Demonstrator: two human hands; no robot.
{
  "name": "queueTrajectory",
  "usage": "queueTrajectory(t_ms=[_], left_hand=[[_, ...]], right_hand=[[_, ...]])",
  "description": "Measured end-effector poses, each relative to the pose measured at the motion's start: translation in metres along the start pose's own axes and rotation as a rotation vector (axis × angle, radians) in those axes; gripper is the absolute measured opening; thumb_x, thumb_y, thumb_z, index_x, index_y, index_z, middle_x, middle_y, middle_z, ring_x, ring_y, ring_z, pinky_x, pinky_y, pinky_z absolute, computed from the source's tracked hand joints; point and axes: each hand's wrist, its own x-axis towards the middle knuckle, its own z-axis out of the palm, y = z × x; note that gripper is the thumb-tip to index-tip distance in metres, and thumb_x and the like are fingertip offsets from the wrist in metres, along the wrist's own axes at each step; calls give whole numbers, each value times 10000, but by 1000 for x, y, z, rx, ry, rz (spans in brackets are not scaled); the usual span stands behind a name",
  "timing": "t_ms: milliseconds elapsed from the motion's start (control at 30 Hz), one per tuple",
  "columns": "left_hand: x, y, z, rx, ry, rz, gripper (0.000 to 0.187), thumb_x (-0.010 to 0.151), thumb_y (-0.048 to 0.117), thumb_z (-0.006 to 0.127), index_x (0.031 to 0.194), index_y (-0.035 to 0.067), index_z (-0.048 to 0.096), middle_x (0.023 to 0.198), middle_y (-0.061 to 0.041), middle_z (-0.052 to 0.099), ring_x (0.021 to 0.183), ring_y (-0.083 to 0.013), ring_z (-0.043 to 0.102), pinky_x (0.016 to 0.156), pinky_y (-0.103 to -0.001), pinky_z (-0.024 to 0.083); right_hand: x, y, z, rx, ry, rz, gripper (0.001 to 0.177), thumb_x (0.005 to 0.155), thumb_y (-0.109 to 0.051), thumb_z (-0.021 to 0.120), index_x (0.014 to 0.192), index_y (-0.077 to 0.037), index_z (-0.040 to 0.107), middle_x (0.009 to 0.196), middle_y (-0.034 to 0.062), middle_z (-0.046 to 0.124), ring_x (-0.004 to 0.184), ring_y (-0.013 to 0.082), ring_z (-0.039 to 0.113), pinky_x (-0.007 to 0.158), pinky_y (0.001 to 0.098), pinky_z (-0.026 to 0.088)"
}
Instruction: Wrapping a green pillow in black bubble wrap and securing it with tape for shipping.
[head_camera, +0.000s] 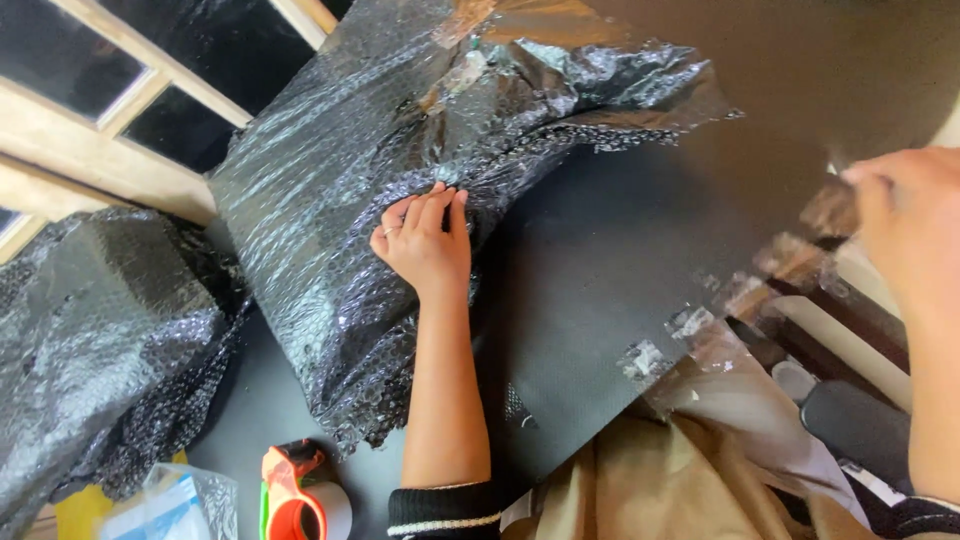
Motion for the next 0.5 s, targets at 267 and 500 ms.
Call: queueTrajectory(t_ms=[267,500], left_hand=[[-5,-2,5,8,7,-41,126,944,373,767,881,264,775,945,162,772,998,-134,623,867,-390,341],[-14,-9,16,48,13,-61,144,924,462,756,890,323,742,911,169,721,974,-96,623,906,-331,350]], right_hand=[[125,-216,-60,243,-171,-757,131,988,-312,721,874,-257,754,894,-116,714,1005,222,634,842,371,444],[176,-279,73,180,-98,-1029,270,764,-281,829,837,-148,606,800,-38,555,913,229,563,779,393,436]])
